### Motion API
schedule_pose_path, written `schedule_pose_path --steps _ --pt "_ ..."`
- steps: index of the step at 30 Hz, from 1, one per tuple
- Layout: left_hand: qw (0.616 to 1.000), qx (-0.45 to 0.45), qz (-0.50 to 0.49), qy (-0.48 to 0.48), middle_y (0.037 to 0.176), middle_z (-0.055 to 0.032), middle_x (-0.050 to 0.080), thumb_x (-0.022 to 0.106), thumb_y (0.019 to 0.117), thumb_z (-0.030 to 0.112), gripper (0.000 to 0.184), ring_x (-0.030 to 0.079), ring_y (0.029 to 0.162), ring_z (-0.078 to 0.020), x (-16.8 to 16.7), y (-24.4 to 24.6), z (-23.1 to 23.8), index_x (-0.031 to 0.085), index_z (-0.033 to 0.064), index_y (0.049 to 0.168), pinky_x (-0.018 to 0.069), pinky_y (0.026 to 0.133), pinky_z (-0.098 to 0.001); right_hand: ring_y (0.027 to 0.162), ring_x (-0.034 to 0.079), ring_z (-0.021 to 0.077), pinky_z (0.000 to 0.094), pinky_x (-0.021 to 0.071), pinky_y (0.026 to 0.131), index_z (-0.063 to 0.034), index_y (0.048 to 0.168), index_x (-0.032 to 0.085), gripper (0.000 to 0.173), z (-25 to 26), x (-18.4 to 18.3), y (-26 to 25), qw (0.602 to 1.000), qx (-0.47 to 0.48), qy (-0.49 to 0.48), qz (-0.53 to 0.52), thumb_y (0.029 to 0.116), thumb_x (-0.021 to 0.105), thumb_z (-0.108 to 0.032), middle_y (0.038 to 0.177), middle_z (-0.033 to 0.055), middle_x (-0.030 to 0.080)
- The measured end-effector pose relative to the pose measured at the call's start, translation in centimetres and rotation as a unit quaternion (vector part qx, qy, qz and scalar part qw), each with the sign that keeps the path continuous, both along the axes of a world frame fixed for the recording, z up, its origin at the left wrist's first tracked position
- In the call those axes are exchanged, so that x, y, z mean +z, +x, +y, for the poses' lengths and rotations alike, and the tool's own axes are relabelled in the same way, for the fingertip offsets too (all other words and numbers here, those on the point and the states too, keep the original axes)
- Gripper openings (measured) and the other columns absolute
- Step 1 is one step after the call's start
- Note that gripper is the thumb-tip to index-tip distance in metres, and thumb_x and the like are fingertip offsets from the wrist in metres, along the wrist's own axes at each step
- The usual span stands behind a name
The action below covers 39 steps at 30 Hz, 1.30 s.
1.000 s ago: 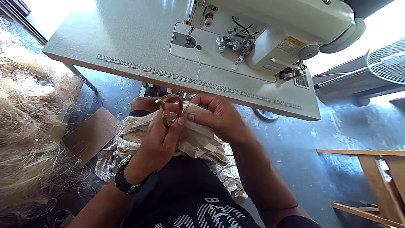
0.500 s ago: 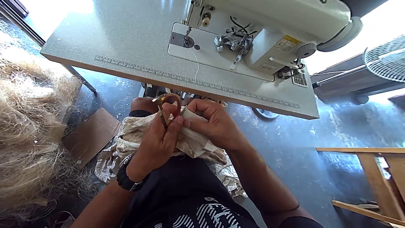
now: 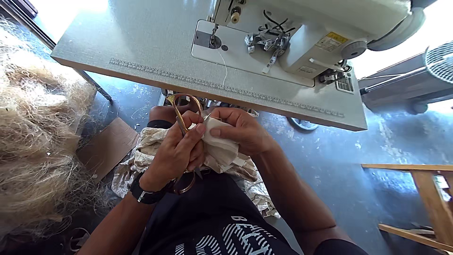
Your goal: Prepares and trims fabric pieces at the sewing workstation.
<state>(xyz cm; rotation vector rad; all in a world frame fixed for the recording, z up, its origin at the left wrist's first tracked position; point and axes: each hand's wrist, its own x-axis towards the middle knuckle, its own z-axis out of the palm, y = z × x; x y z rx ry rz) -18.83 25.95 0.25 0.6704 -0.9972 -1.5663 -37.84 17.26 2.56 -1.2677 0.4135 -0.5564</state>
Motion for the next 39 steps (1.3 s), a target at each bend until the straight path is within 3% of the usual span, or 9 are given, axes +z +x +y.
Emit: schedule_pose_path --steps 6,13,19,25,28,34,39 --pt "0.999 -0.014 0.035 0.013 0.054 0.0011 0.037 0.042 0.1112 0.027 0.015 0.045 0.042 -0.0121 -0.1 0.0 -0.1 0.048 0.0136 0.109 0.0494 0.047 -0.0272 0.070 0.066 0.0085 0.0254 0.0587 0.064 -0.0027 0.105 0.065 0.011 -0.6 -0.3 -0.2 1.000 0.022 0.005 -0.018 0.0953 0.063 -0.006 0.083 0.0068 0.068" --pt "0.999 -0.004 -0.042 -0.008 0.057 0.0003 0.038 0.038 0.1116 0.026 0.015 0.044 0.043 -0.0122 -0.2 0.2 -0.1 0.047 0.0136 0.114 0.0473 0.045 -0.0259 0.066 0.066 0.0114 0.0253 0.0575 0.058 0.0005 0.106 0.066 0.013 -0.1 1.3 -0.4 0.993 -0.045 -0.082 0.078 0.0939 0.062 -0.004 0.081 0.0095 0.068" --pt "0.992 0.029 -0.115 -0.038 0.059 0.0002 0.041 0.039 0.1116 0.024 0.015 0.045 0.044 -0.0108 0.3 -0.1 0.4 0.047 0.0138 0.118 0.0458 0.043 -0.0242 0.064 0.065 0.0123 0.0249 0.0567 0.056 0.0001 0.105 0.066 0.011 0.2 2.3 -0.4 0.979 -0.064 -0.156 0.112 0.0999 0.062 -0.009 0.079 0.0085 0.068" --pt "0.957 0.120 -0.257 -0.058 0.060 0.0005 0.046 0.045 0.1102 0.031 0.023 0.049 0.045 -0.0134 -0.2 -0.8 0.8 0.050 0.0179 0.128 0.0484 0.043 -0.0291 0.062 0.064 0.0114 0.0242 0.0558 0.053 -0.0034 0.101 0.066 0.006 1.1 2.6 0.1 0.958 -0.109 -0.218 0.152 0.0992 0.063 -0.009 0.076 0.0052 0.067" --pt "0.944 0.148 -0.287 -0.066 0.061 0.0016 0.048 0.045 0.1099 0.033 0.022 0.050 0.046 -0.0133 -0.5 -1.0 1.0 0.051 0.0186 0.125 0.0489 0.044 -0.0304 0.061 0.063 0.0106 0.0232 0.0548 0.054 -0.0032 0.099 0.065 0.005 1.4 2.2 0.3 0.959 -0.112 -0.222 0.134 0.0985 0.064 -0.008 0.075 0.0048 0.066" --pt "0.955 0.119 -0.260 -0.082 0.061 0.0007 0.046 0.045 0.1101 0.030 0.018 0.047 0.046 -0.0133 -1.0 -0.6 0.6 0.051 0.0166 0.119 0.0478 0.045 -0.0306 0.059 0.060 0.0084 0.0207 0.0524 0.053 -0.0011 0.098 0.065 0.004 1.5 1.2 0.2 0.963 -0.093 -0.232 0.105 0.0971 0.064 -0.005 0.072 0.0035 0.063" --pt "0.984 0.068 -0.156 -0.057 0.056 0.0022 0.041 0.044 0.1102 0.027 0.013 0.043 0.043 -0.0103 -0.3 -0.5 0.3 0.050 0.0152 0.110 0.0457 0.045 -0.0264 0.058 0.057 0.0059 0.0190 0.0496 0.052 -0.0013 0.094 0.064 0.005 1.4 1.1 0.0 0.956 -0.068 -0.268 0.096 0.0964 0.066 -0.005 0.070 0.0016 0.060"
